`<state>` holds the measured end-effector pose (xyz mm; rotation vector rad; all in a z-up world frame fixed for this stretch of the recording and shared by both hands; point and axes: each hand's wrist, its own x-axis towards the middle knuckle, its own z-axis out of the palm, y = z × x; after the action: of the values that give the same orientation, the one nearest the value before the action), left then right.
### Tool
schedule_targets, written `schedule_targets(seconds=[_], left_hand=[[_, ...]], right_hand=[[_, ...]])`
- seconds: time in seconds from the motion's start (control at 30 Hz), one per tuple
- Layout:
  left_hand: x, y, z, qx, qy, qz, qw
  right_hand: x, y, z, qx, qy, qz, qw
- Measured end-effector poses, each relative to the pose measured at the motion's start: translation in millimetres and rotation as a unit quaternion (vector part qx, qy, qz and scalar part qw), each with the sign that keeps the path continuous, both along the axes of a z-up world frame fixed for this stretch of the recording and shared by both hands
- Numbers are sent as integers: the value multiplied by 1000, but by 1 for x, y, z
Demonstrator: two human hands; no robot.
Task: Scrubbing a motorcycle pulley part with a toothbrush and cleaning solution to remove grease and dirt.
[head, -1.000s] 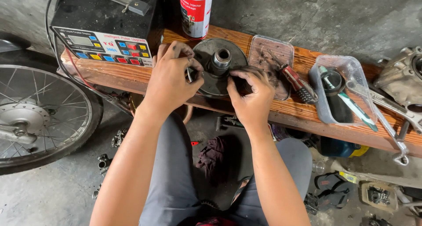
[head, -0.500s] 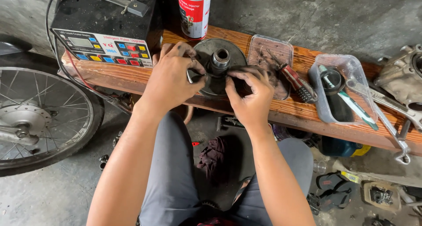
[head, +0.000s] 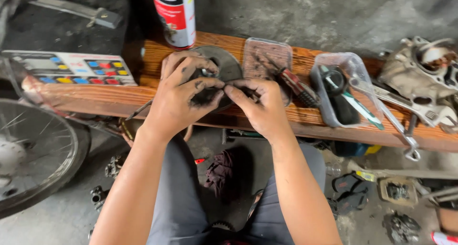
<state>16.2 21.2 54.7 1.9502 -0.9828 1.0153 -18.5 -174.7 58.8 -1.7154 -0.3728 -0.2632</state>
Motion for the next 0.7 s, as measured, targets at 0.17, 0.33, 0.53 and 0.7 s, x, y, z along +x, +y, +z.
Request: schedule_targets(seconds=[0.17,0.33,0.53,0.7], left_hand=[[-3,-40,6,-6,-5,-15,1000],[-6,-111,5,-34,10,-51,998],[-3,-189,-3,35,56,-112,992],[-3,-219,-9,58,119,-113,985]], right_hand=[[1,-35,-1,-12,-10,-56,998],[-24,-91,31,-88,-33,-154,984],[-42,-165,36,-290,-85,-297,906],[-45,-192,31,-378,-92,-285,876]])
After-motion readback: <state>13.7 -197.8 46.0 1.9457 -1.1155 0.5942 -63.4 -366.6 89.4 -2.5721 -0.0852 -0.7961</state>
